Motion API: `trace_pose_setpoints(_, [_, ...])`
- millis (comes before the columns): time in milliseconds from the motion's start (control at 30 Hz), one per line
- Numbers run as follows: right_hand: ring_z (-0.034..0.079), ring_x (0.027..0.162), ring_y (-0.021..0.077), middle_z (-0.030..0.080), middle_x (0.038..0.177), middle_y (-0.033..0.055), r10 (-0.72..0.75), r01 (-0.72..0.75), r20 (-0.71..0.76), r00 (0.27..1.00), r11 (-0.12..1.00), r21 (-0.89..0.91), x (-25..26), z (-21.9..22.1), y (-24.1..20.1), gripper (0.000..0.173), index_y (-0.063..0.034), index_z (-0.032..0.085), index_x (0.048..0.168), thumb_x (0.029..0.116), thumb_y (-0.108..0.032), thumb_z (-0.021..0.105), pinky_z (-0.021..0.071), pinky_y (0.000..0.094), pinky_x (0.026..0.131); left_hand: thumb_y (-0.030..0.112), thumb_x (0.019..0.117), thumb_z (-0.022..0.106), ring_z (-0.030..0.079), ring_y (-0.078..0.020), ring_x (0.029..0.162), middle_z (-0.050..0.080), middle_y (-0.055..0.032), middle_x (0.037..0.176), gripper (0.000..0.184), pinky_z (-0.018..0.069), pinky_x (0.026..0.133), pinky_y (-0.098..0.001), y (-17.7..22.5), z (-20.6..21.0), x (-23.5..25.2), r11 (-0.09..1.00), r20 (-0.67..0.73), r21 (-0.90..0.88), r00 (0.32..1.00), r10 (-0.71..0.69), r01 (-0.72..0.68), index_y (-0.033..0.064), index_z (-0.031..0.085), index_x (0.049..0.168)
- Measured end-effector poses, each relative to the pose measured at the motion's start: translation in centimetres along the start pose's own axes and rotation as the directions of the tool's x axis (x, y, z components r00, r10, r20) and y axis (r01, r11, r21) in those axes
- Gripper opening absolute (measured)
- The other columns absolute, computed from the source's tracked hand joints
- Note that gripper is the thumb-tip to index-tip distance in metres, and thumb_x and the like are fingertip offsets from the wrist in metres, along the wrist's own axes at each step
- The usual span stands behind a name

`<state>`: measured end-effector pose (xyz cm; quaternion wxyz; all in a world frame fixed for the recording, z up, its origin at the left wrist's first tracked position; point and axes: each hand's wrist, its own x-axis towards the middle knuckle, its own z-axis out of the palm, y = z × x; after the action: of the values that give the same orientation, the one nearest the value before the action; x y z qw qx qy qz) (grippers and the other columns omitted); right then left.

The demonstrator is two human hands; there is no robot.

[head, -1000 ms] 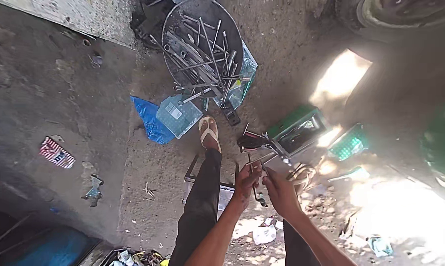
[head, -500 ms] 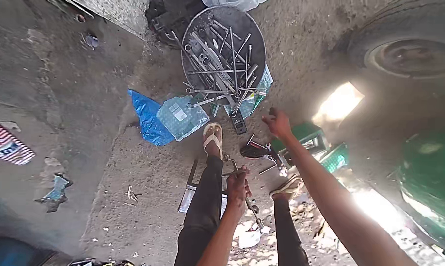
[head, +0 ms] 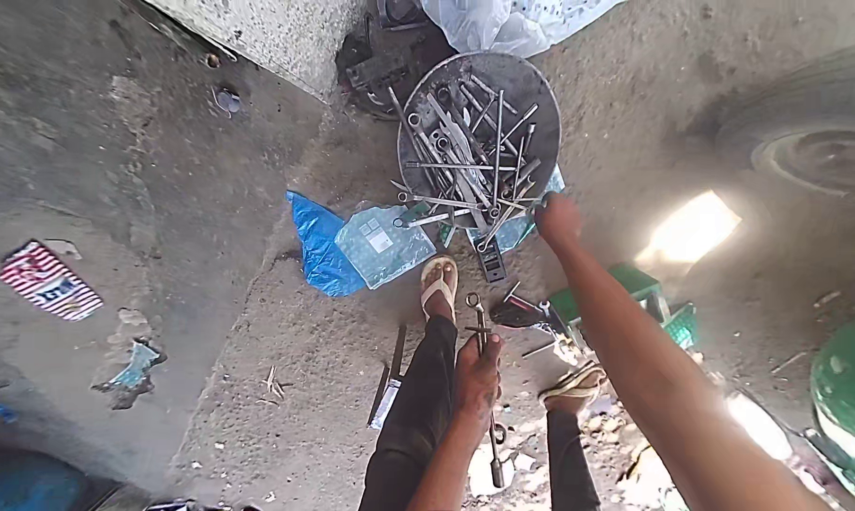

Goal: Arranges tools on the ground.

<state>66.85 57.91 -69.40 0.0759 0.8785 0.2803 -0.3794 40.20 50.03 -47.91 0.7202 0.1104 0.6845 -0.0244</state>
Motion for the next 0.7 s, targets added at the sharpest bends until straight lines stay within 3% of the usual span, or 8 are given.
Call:
trace_pose_setpoints(133, [0.064,0.116,0.0391,0.068,0.123,0.0193,-0.261,0.275,-0.116,0.958,0.953,0.128,0.9,-0.5,-2.4,0.031,-0.0071,0.069,0.125,0.0995,-0.024,0.061,0.0500,0.0625,0.098,0.025,0.1088,0.051,0.032,-0.0081,0.041,0.040,0.0013,0.061,0.024,0.0305,0.037,-0.0222,0.0,0.1,-0.1,1.000,-0.002,0.003,1.000,-0.019,0.019,0.0045,0.063,0.104])
trace_pose_setpoints(233, [0.064,0.115,0.0430,0.068,0.121,0.0220,-0.255,0.259,-0.050,0.966,0.959,0.116,2.1,-0.4,-4.6,0.027,-0.0055,0.069,0.120,0.0989,-0.020,0.060,0.0509,0.0672,0.091,0.025,0.1096,0.048,0.031,-0.0077,0.040,0.038,0.0018,0.060,0.026,0.0284,0.036,-0.0215,0.1,0.4,0.0,1.000,0.001,-0.019,1.000,0.002,-0.002,0.0042,0.063,0.103])
trace_pose_setpoints(433, [0.057,0.131,0.0394,0.056,0.147,0.0154,-0.332,0.355,-0.191,0.924,0.929,0.107,2.9,2.0,-6.9,0.040,-0.0103,0.058,0.141,0.1016,-0.015,0.052,0.0501,0.0620,0.100,0.027,0.1091,0.050,0.030,-0.0069,0.041,0.039,0.0021,0.059,0.029,0.0277,0.036,-0.0212,0.7,0.4,-0.1,0.996,-0.004,-0.047,0.998,0.069,-0.069,0.0049,0.064,0.096])
trace_pose_setpoints(533, [0.056,0.130,0.0433,0.056,0.144,0.0184,-0.323,0.335,-0.135,0.937,0.940,0.072,3.9,1.8,-8.0,0.038,-0.0075,0.061,0.135,0.0978,-0.012,0.057,0.0502,0.0669,0.097,0.026,0.1077,0.052,0.031,-0.0072,0.042,0.039,0.0026,0.058,0.029,0.0270,0.038,-0.0221,0.8,0.1,0.1,0.996,0.032,-0.016,0.996,0.083,-0.083,0.0065,0.064,0.088])
trace_pose_setpoints(700, [0.055,0.130,0.0463,0.057,0.141,0.0214,-0.266,0.268,-0.067,0.962,0.963,0.012,4.3,1.2,-9.1,0.036,-0.0057,0.062,0.134,0.0983,-0.012,0.057,0.0509,0.0689,0.092,0.026,0.1074,0.053,0.031,-0.0073,0.042,0.040,0.0020,0.058,0.030,0.0269,0.038,-0.0222,1.5,0.2,0.2,0.999,0.043,-0.007,0.998,0.052,-0.052,0.0058,0.062,0.086])
